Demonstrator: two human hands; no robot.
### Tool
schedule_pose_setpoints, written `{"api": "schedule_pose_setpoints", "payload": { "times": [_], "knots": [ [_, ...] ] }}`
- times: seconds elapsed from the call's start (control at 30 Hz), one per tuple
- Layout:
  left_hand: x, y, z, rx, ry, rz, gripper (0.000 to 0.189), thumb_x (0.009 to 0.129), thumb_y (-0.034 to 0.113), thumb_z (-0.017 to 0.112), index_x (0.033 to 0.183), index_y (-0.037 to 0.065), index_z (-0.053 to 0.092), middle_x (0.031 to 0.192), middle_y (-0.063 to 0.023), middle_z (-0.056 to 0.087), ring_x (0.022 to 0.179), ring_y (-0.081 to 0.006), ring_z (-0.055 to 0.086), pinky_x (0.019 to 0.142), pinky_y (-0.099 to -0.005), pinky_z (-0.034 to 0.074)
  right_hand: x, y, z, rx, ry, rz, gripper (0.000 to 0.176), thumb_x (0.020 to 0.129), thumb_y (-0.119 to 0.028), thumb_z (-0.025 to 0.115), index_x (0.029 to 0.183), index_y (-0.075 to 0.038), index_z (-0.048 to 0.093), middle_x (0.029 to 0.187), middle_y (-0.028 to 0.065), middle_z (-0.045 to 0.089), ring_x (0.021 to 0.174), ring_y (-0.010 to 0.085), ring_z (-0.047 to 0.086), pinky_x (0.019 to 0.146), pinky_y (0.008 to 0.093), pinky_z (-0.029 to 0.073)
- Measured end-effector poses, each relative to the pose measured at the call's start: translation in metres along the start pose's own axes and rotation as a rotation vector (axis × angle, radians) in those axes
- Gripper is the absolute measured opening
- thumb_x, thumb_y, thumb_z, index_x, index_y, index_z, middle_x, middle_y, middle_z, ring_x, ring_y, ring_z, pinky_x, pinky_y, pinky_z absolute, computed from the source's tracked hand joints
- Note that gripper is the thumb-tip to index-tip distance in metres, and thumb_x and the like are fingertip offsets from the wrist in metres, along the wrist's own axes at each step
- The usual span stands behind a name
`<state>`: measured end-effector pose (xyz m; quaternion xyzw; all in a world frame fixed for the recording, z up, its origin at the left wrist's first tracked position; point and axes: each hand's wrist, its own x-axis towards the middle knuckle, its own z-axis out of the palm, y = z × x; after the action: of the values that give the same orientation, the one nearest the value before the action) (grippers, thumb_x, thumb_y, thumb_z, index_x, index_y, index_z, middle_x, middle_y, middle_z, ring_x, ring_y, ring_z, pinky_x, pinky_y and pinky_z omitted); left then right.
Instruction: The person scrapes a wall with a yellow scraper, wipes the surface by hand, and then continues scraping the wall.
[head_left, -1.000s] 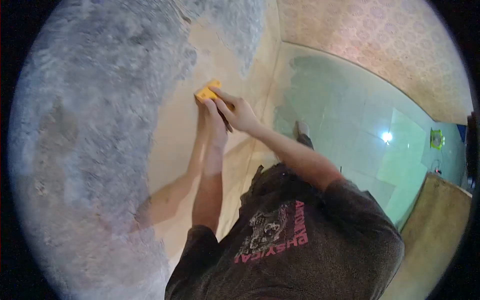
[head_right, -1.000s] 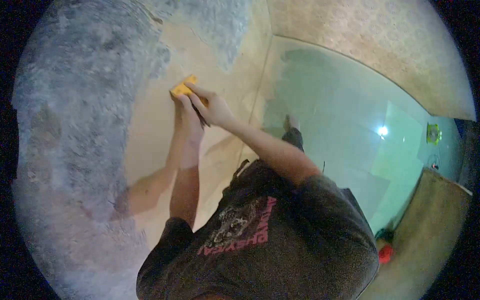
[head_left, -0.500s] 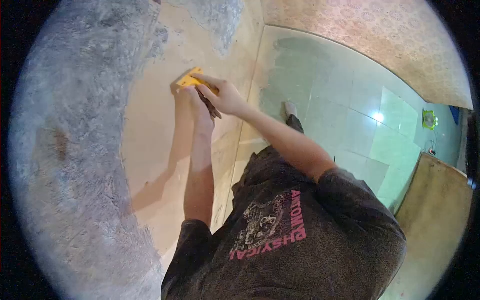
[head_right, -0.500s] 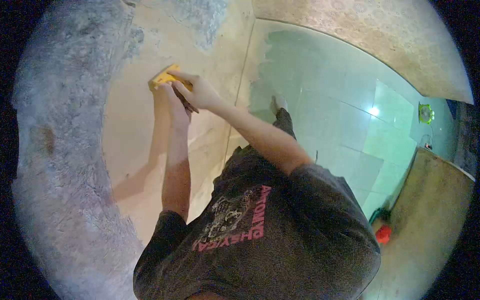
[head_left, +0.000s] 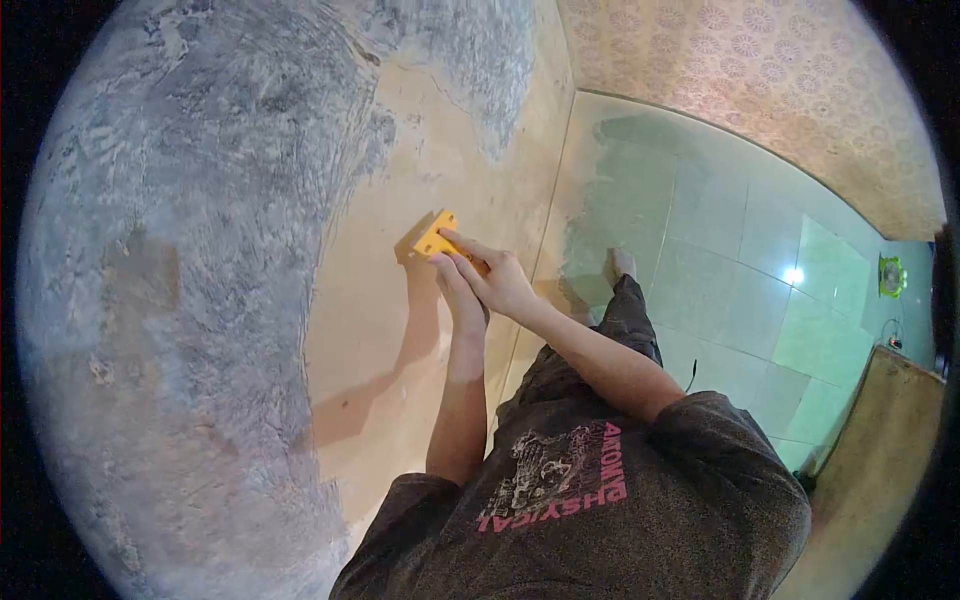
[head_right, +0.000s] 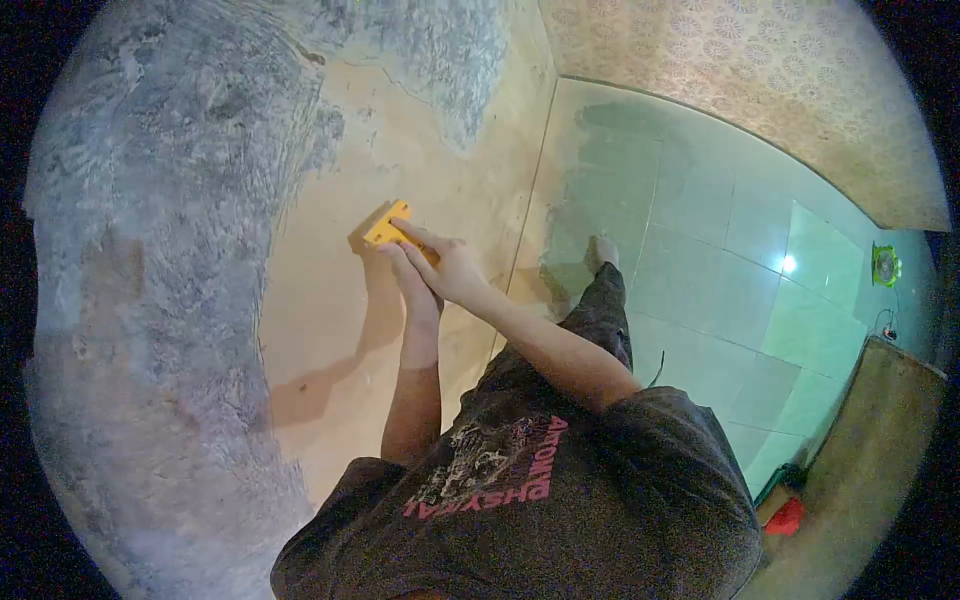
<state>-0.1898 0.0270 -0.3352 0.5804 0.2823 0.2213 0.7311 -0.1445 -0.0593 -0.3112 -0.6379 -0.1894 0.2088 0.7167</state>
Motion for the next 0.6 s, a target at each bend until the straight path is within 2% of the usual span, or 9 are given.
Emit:
{"api": "schedule_pose_setpoints", "payload": {
  "times": [0.07,0.2,0.3,0.5,0.6],
  "knots": [
    [0.005,-0.001,-0.005,0.024,0.007,-0.067,0.075,0.098,0.070,0.034,0.133,0.004,0.045,0.112,-0.0021,0.051,0.103,-0.0128,0.053,0.085,-0.0312,0.048,0.005,0.001,0.003,-0.019,0.008,-0.032,0.041,0.098,-0.024,0.059,0.138,-0.014,0.058,0.119,0.0217,0.068,0.109,0.0306,0.069,0.093,0.0359,0.054],
    [0.007,0.008,-0.002,-0.052,0.058,-0.024,0.076,0.098,0.072,0.031,0.133,0.006,0.043,0.112,-0.0016,0.050,0.104,-0.0132,0.053,0.086,-0.0310,0.047,0.018,0.013,0.016,-0.120,0.033,-0.120,0.041,0.098,-0.024,0.060,0.137,-0.013,0.059,0.121,0.0230,0.067,0.111,0.0341,0.067,0.094,0.0375,0.054],
    [0.006,0.017,-0.006,-0.020,0.070,-0.097,0.076,0.097,0.073,0.028,0.132,0.007,0.042,0.114,-0.0018,0.049,0.107,-0.0139,0.051,0.090,-0.0310,0.044,0.018,0.012,0.021,-0.091,0.043,-0.111,0.040,0.097,-0.023,0.060,0.136,-0.012,0.060,0.121,0.0237,0.066,0.110,0.0363,0.067,0.094,0.0387,0.054],
    [0.016,0.003,-0.029,-0.007,-0.114,-0.157,0.076,0.097,0.074,0.026,0.130,0.007,0.042,0.113,-0.0017,0.048,0.109,-0.0145,0.049,0.094,-0.0309,0.041,0.021,0.019,0.027,-0.114,0.082,-0.105,0.040,0.096,-0.021,0.062,0.135,-0.011,0.062,0.121,0.0232,0.067,0.108,0.0355,0.068,0.093,0.0385,0.054],
    [0.023,0.003,-0.027,-0.113,-0.216,-0.139,0.075,0.098,0.072,0.026,0.129,0.006,0.042,0.113,-0.0026,0.048,0.109,-0.0147,0.048,0.093,-0.0311,0.040,0.025,0.025,0.028,-0.074,0.083,-0.115,0.039,0.096,-0.019,0.063,0.134,-0.011,0.062,0.120,0.0231,0.067,0.107,0.0347,0.069,0.093,0.0376,0.055]
  ]
}}
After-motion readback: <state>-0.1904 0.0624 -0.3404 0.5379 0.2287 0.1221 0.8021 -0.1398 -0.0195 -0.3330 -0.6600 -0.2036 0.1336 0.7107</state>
